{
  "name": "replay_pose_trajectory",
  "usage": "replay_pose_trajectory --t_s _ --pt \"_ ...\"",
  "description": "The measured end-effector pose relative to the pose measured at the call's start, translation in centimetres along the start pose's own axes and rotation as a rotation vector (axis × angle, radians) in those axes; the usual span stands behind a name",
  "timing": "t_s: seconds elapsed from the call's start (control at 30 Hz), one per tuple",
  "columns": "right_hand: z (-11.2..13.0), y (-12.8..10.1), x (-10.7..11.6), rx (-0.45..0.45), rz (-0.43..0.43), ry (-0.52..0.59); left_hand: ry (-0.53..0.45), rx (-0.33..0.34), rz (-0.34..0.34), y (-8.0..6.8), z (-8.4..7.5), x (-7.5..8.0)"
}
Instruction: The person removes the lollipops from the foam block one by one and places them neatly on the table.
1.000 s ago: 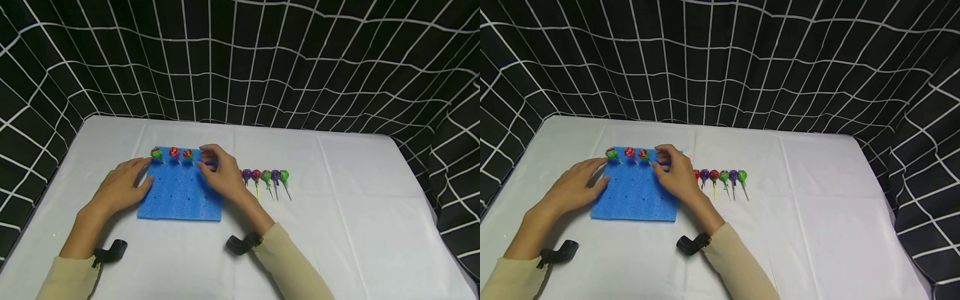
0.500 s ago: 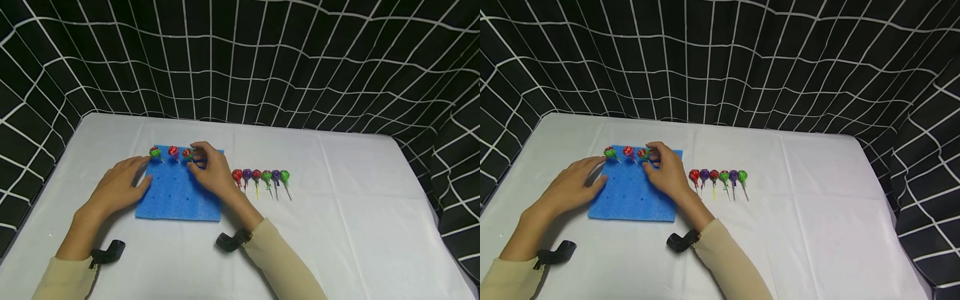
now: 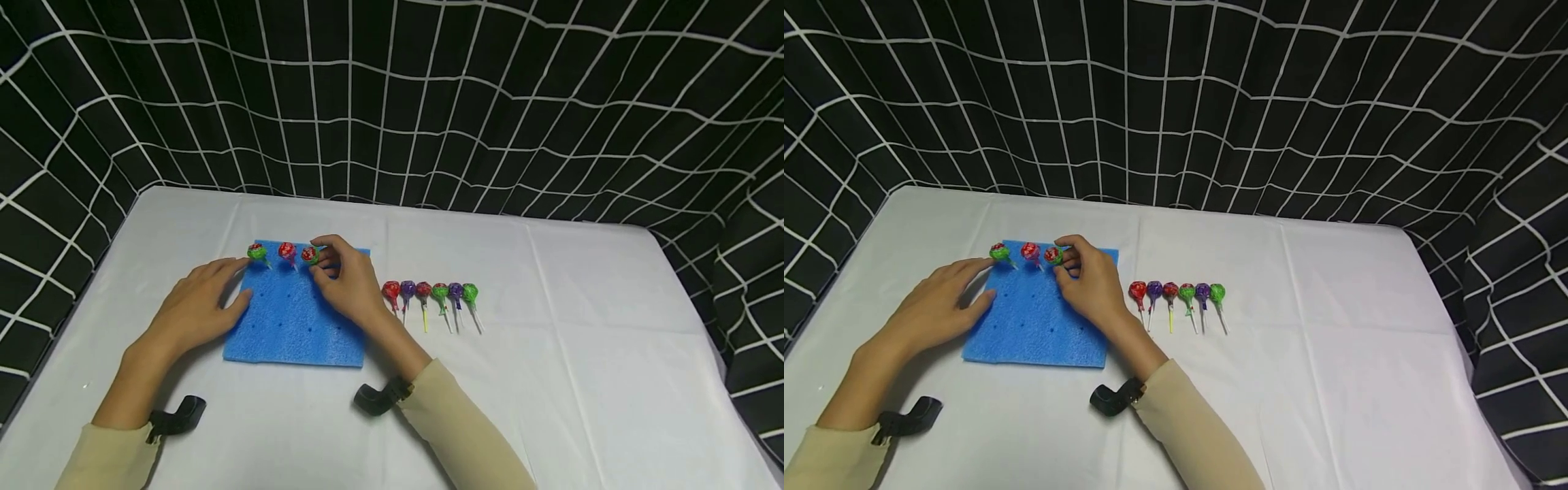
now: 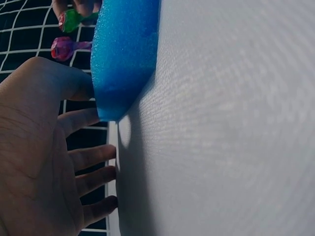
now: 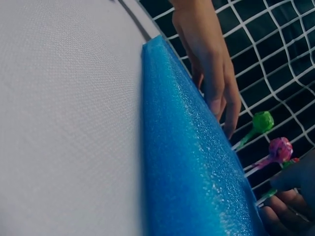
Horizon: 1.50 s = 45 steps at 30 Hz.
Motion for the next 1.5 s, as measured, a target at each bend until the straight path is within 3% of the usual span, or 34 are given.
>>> replay_pose_trajectory --t_s 1.5 --pt "-0.05 -0.1 0.38 0.004 -0.046 0.019 0.009 -0.003 0.003 0.15 -0.22 0.04"
Point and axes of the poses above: each hand's wrist, its own y-axis towards the middle knuckle, its own x-axis out of the back of the hand, z = x × y, the point moved 9 cm from there along y, towards the middle knuckle, and after that the axes turned 7 degrees about x, right-handed, at the moved point
